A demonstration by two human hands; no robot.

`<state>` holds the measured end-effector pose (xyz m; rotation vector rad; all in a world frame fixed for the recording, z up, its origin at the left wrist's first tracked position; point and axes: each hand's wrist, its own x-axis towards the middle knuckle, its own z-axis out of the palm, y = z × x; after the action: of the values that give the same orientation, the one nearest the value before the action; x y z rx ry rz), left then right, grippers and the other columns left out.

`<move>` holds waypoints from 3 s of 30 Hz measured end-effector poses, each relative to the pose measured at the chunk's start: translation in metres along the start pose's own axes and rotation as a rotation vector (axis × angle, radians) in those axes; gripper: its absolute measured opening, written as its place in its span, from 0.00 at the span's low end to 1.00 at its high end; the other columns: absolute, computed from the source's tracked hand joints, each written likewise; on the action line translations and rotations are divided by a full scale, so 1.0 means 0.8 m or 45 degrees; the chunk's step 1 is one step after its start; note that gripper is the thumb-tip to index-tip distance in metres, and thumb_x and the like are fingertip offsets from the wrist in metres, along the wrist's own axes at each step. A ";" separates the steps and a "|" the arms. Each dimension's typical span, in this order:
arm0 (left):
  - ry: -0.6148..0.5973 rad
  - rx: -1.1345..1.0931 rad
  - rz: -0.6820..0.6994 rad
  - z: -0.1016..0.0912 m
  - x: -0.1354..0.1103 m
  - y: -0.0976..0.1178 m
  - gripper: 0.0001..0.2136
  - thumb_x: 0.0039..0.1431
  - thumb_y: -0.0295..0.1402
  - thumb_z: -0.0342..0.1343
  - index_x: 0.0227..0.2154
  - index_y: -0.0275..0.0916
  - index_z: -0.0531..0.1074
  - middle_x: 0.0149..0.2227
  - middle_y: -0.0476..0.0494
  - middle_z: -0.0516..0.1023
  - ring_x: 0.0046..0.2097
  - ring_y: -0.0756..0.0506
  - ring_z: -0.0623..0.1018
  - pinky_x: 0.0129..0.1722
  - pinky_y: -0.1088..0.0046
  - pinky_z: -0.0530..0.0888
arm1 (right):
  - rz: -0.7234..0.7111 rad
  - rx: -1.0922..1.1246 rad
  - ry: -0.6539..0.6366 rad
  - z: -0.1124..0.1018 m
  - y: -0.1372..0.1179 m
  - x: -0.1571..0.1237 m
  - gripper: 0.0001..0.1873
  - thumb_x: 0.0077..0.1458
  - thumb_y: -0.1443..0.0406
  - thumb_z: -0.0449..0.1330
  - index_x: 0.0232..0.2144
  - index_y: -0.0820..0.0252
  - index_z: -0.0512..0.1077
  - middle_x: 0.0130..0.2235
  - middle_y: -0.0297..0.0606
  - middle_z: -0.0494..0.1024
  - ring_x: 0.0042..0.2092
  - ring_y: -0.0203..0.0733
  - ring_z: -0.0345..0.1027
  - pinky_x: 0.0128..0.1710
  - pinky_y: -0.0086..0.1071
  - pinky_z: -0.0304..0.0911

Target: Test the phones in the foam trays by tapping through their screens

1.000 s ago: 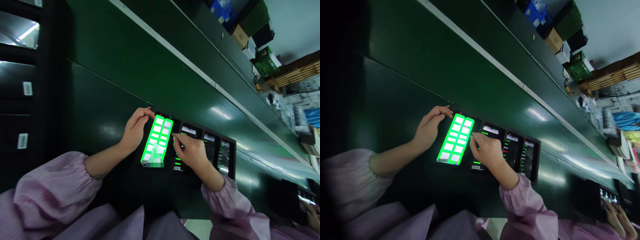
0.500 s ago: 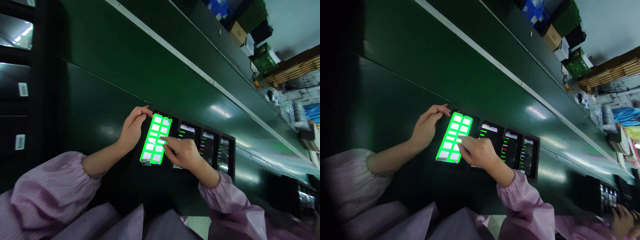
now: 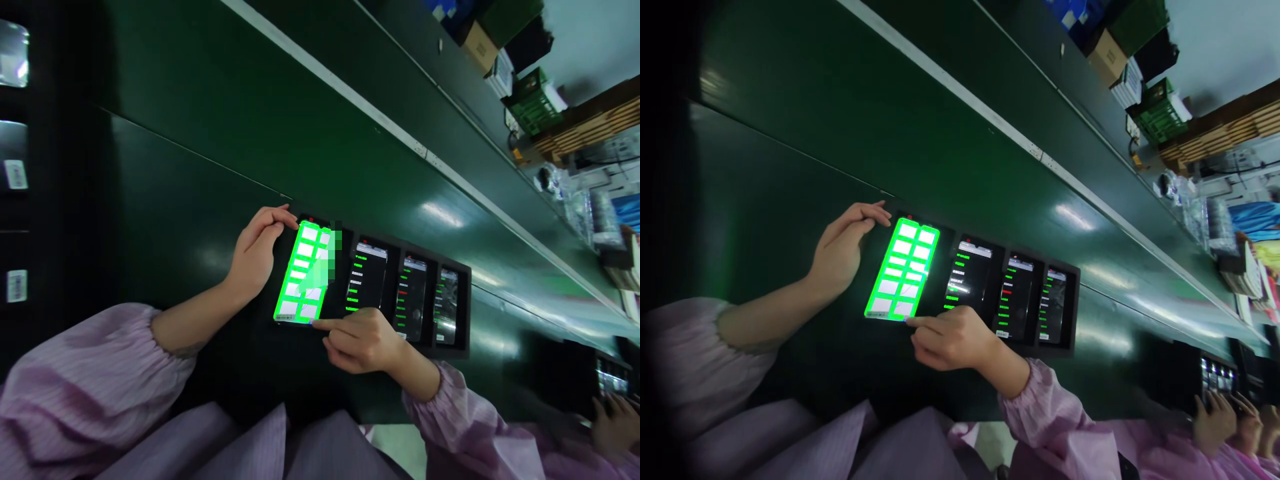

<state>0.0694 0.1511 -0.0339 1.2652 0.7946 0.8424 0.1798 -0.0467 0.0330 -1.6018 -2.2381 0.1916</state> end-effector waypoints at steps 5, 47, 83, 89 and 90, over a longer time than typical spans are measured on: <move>-0.006 0.005 0.004 -0.001 0.001 0.000 0.09 0.57 0.33 0.51 0.26 0.46 0.75 0.40 0.47 0.80 0.60 0.42 0.75 0.75 0.57 0.64 | -0.019 -0.028 0.121 -0.012 -0.001 -0.013 0.21 0.66 0.71 0.57 0.20 0.55 0.66 0.38 0.32 0.88 0.21 0.29 0.68 0.19 0.28 0.63; -1.044 1.008 0.202 -0.079 -0.011 0.019 0.44 0.65 0.61 0.49 0.74 0.59 0.28 0.78 0.42 0.30 0.78 0.27 0.33 0.69 0.33 0.64 | 0.848 -0.403 0.681 0.015 -0.024 -0.077 0.12 0.67 0.70 0.59 0.38 0.55 0.82 0.46 0.37 0.86 0.58 0.53 0.73 0.57 0.47 0.69; -0.859 0.914 0.073 -0.084 -0.009 0.009 0.42 0.64 0.60 0.53 0.74 0.63 0.38 0.78 0.49 0.41 0.78 0.32 0.46 0.75 0.35 0.50 | 0.714 -0.304 0.613 0.011 -0.024 -0.074 0.12 0.60 0.73 0.59 0.36 0.55 0.82 0.46 0.35 0.86 0.55 0.50 0.76 0.51 0.43 0.75; -0.736 0.907 0.184 -0.069 -0.017 -0.004 0.43 0.62 0.62 0.53 0.74 0.62 0.39 0.78 0.44 0.43 0.77 0.31 0.50 0.74 0.36 0.56 | 0.713 -0.312 0.612 0.010 -0.024 -0.074 0.13 0.60 0.73 0.59 0.36 0.53 0.81 0.44 0.34 0.87 0.53 0.50 0.77 0.49 0.44 0.76; -0.723 0.933 0.202 -0.065 -0.019 -0.005 0.45 0.60 0.64 0.54 0.74 0.61 0.39 0.77 0.42 0.43 0.77 0.29 0.49 0.73 0.33 0.57 | 0.711 -0.318 0.610 0.010 -0.024 -0.074 0.13 0.61 0.73 0.59 0.36 0.54 0.81 0.44 0.34 0.87 0.53 0.50 0.77 0.49 0.44 0.76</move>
<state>0.0168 0.1616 -0.0442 2.1149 0.5473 0.2588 0.1759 -0.1075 0.0187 -2.1068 -1.4674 -0.3096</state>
